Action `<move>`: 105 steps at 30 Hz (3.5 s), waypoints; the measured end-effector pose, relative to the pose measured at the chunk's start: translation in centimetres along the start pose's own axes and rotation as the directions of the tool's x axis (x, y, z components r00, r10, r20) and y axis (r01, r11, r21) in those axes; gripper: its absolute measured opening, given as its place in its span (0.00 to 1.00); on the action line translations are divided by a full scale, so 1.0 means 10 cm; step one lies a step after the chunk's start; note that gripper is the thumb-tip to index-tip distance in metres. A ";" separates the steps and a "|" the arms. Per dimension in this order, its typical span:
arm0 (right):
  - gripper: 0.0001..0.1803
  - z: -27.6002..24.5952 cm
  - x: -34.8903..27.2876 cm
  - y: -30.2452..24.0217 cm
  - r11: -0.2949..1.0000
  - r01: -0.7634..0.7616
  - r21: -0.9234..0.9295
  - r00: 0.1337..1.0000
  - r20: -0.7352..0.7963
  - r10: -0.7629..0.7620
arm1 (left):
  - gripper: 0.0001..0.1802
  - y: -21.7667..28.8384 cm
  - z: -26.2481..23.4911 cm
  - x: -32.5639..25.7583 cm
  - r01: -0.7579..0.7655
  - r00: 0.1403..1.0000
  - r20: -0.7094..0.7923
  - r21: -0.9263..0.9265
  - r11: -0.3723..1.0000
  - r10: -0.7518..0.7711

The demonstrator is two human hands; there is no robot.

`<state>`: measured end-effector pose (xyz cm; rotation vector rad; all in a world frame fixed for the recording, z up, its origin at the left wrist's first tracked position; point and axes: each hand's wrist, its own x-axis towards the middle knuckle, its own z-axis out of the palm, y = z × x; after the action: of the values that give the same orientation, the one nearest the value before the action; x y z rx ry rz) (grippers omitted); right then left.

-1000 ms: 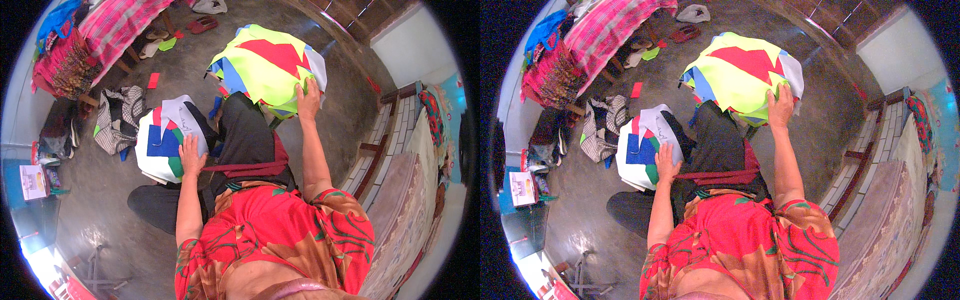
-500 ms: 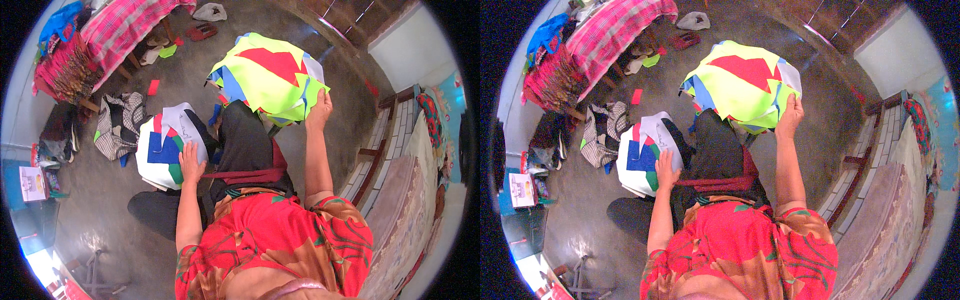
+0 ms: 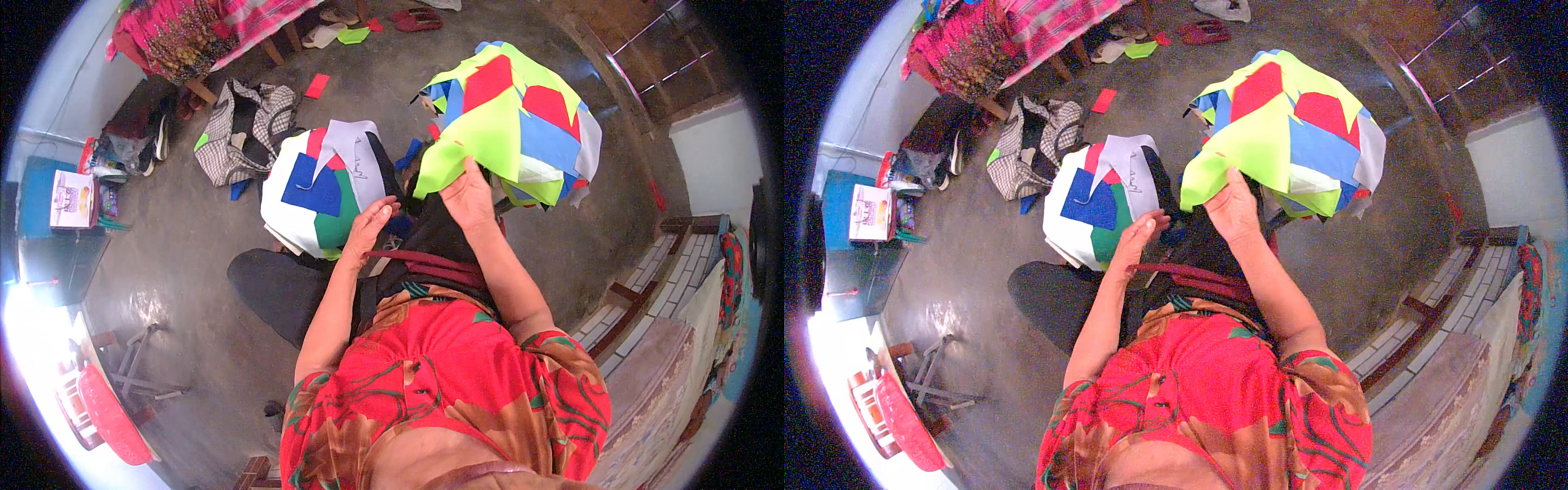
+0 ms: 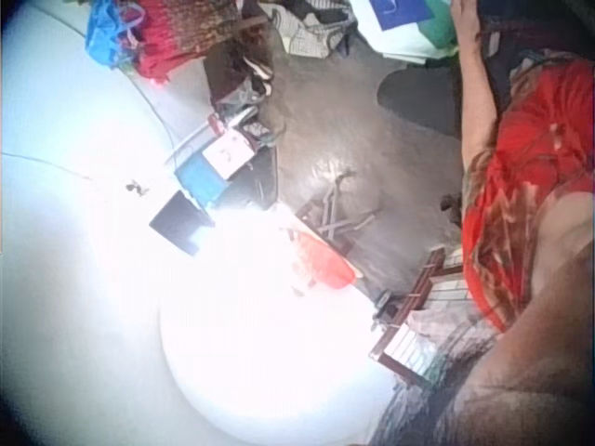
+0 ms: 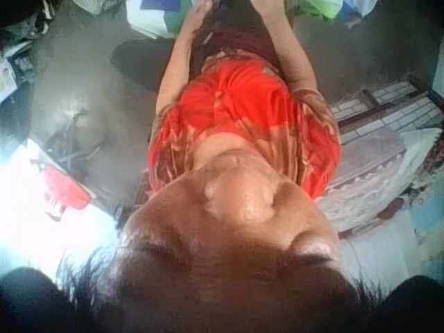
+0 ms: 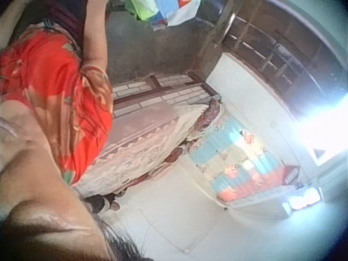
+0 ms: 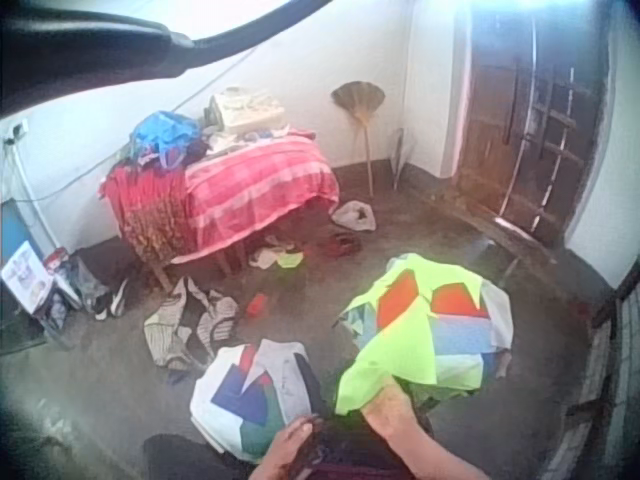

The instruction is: The person sits on the floor and sorts colorful fabric pieces by picking them up one at a time from a pile and placing them onto a growing stack on their lap. The person handles various colors including green, blue, red, white, and black, arranging them in layers.

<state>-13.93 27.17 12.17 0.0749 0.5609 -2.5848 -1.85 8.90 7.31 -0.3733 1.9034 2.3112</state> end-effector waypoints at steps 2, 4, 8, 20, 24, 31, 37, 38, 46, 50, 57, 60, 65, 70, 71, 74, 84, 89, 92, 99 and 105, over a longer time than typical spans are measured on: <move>0.19 -0.01 -0.01 0.06 0.998 -0.030 -0.056 0.999 0.010 0.030 | 0.35 0.06 0.05 0.03 0.053 0.998 0.029 -0.098 0.994 -0.051; 0.20 0.00 -0.03 0.05 0.997 -0.025 -0.079 0.999 0.034 0.028 | 0.35 0.10 0.11 0.12 0.057 0.998 0.016 -0.116 0.992 -0.055; 0.19 -0.02 -0.02 0.03 0.999 -0.010 -0.047 0.999 0.042 0.012 | 0.34 0.26 0.18 0.44 0.026 1.000 0.018 -0.109 0.994 -0.025; 0.13 -0.13 -0.03 -0.01 0.979 -0.042 0.198 0.997 0.065 0.030 | 0.25 0.89 0.69 1.70 -0.117 0.968 -0.192 0.223 0.968 0.161; 0.12 -0.06 -0.07 -0.04 0.952 -0.105 0.288 0.987 0.144 0.066 | 0.28 0.99 0.77 1.92 -0.136 0.902 -0.287 0.521 0.843 0.323; 0.12 -0.13 -0.06 -0.06 0.924 -0.125 0.362 0.986 0.152 0.074 | 0.20 1.31 0.92 2.13 -0.050 0.876 -0.282 0.752 0.657 0.390; 0.13 -0.08 -0.07 -0.04 0.909 -0.124 0.398 0.984 0.167 0.061 | 0.14 1.21 0.79 2.31 -0.161 0.878 -0.243 0.663 0.731 0.413; 0.13 -0.09 -0.06 -0.06 0.916 -0.113 0.385 0.984 0.173 0.049 | 0.13 1.26 0.83 2.30 -0.162 0.888 -0.249 0.619 0.768 0.388; 0.13 -0.19 0.01 -0.04 0.929 -0.109 0.354 0.984 0.170 0.050 | 0.07 1.69 0.75 1.91 -0.483 0.858 -0.142 0.105 0.869 0.494; 0.17 -0.15 0.03 -0.08 0.927 -0.049 0.371 0.995 0.100 0.012 | 0.04 1.96 0.51 1.46 -0.413 0.901 -0.182 -0.077 0.908 0.394; 0.19 -0.15 0.06 -0.05 0.963 -0.027 0.269 0.996 0.090 0.003 | 0.06 1.73 -0.28 0.75 -0.527 0.813 -0.372 -0.146 0.837 0.448; 0.18 -0.19 0.06 -0.06 0.971 -0.060 0.233 0.983 0.184 0.017 | 0.06 1.59 -0.45 0.40 -0.532 0.820 -0.382 -0.239 0.812 0.425; 0.17 -0.25 0.09 -0.04 0.965 -0.073 0.254 0.994 0.094 0.051 | 0.06 0.81 -0.71 0.04 -0.451 0.830 -0.506 -0.361 0.816 0.235; 0.18 -0.28 0.11 -0.01 0.980 -0.086 0.178 0.994 0.079 0.073 | 0.13 -0.67 -1.07 -0.10 -0.027 0.781 -0.577 -0.410 0.912 -0.236; 0.18 -0.28 0.12 -0.01 0.982 -0.083 0.171 0.994 0.078 0.071 | 0.15 -0.66 -0.97 -0.08 0.009 0.741 -0.629 -0.340 0.940 -0.234; 0.18 -0.28 0.10 -0.02 0.982 -0.086 0.166 0.994 0.080 0.074 | 0.23 -0.59 -0.83 0.00 -0.067 0.745 -0.660 -0.220 0.973 -0.098; 0.17 -0.23 0.10 0.01 0.980 -0.107 0.167 0.988 0.127 0.086 | 0.20 -0.18 -0.83 0.15 -0.089 0.803 -0.591 0.010 0.996 0.078; 0.17 -0.23 0.09 -0.01 0.987 -0.086 0.134 0.987 0.149 0.066 | 0.24 0.59 -0.68 0.24 -0.399 0.847 -0.472 -0.261 0.879 0.245; 0.17 -0.24 0.10 -0.01 0.985 -0.090 0.150 0.987 0.146 0.068 | 0.24 0.58 -0.63 0.22 -0.375 0.847 -0.467 -0.187 0.908 0.254; 0.17 -0.22 0.10 0.01 0.984 -0.107 0.141 0.985 0.151 0.085 | 0.25 -0.42 -0.67 0.12 -0.027 0.804 -0.595 -0.034 0.999 0.001; 0.17 -0.22 0.11 0.03 0.990 -0.099 0.099 0.986 0.147 0.083 | 0.24 -0.60 -0.71 0.09 -0.028 0.792 -0.611 -0.062 0.998 -0.016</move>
<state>-14.86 27.33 9.89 -0.0479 0.3592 -2.5050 -0.41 3.07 0.18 -1.2669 2.0562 2.4565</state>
